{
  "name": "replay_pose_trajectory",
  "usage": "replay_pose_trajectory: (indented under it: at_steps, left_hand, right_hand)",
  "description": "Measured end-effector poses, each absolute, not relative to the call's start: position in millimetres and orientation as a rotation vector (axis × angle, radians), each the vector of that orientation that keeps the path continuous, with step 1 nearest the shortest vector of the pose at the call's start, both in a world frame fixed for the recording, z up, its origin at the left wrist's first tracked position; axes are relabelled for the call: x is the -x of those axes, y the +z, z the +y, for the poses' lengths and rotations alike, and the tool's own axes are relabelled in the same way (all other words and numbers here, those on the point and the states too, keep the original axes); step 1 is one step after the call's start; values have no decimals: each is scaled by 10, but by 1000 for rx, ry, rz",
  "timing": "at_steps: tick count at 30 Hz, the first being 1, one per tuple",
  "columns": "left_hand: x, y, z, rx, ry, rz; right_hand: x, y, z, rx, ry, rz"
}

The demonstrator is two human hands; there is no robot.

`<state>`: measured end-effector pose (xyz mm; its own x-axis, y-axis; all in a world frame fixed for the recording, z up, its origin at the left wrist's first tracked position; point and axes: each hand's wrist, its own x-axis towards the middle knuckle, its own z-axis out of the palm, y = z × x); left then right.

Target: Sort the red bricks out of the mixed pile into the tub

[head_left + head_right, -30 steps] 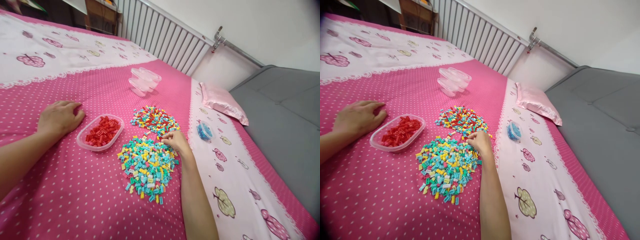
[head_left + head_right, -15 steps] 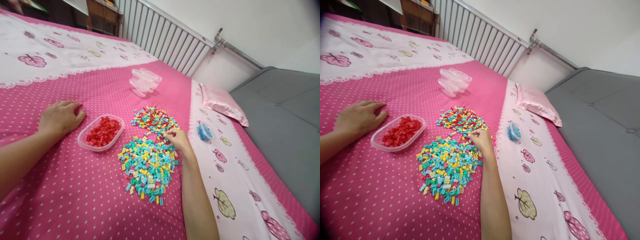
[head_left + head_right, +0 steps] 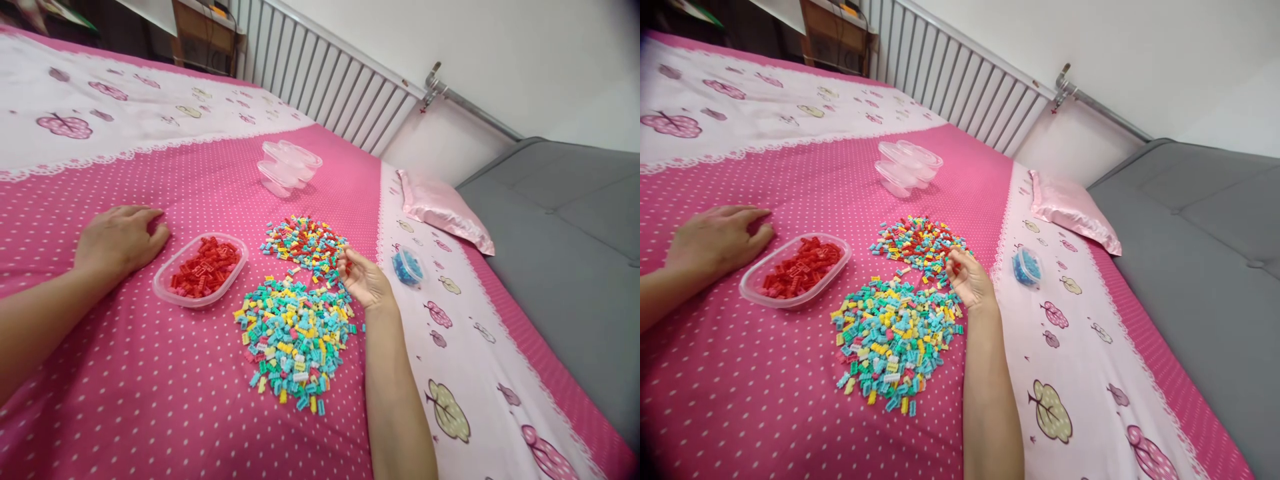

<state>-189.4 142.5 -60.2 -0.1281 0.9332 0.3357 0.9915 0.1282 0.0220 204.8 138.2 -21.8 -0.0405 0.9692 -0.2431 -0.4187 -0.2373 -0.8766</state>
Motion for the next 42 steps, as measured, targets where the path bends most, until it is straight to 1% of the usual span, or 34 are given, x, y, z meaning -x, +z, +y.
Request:
replay_pose_trajectory:
  at_steps: [2,5,8,11,18,21,25,27,32,34,36,39,42]
  left_hand:
    - [1888,-592,1421,1895,-340,-2166]
    - [1884,-581,1414,1903,-318,-2179]
    - [1891,-585,1413,1900,-321,-2180]
    - [1907,-597,1421,1892,-335,-2173]
    - [1914,-591,1422,1902,-348,-2188]
    - [1905,-583,1411,1908,-361,-2183]
    - [1893,-579,1404,1897,-366,-2183]
    - [1890,-578,1404,1893,-362,-2190]
    - [1907,-591,1418,1906,-361,-2183]
    - [1917,-602,1425,1908,-367,-2174]
    - [1923,-609,1430,1913,-363,-2166]
    - [1920,-607,1429,1901,-349,-2171]
    - [1912,-597,1423,1898,-342,-2174]
  right_hand:
    - [-2039,-306,1381,1246,1373,-1063]
    - [-2022,-425,1383,1581,954,-1574]
    - [-1998,-481,1387,1832,592,-1813]
    - [-1960,-479,1384,1936,437,-1876]
    - [-1859,-454,1367,2057,250,-1906]
    - [-1866,-489,1385,2022,274,-1870]
    - [-1913,-548,1423,1893,446,-1730]
    - [-1924,-538,1428,1761,625,-1578]
    - [-1922,-331,1393,1189,1299,-983]
    - [-1938,-240,1381,981,1448,-809]
    - [-1964,-194,1379,888,1504,-735]
    - [-2005,-231,1384,1054,1457,-830]
    - [-2027,-344,1381,1439,1281,-1256]
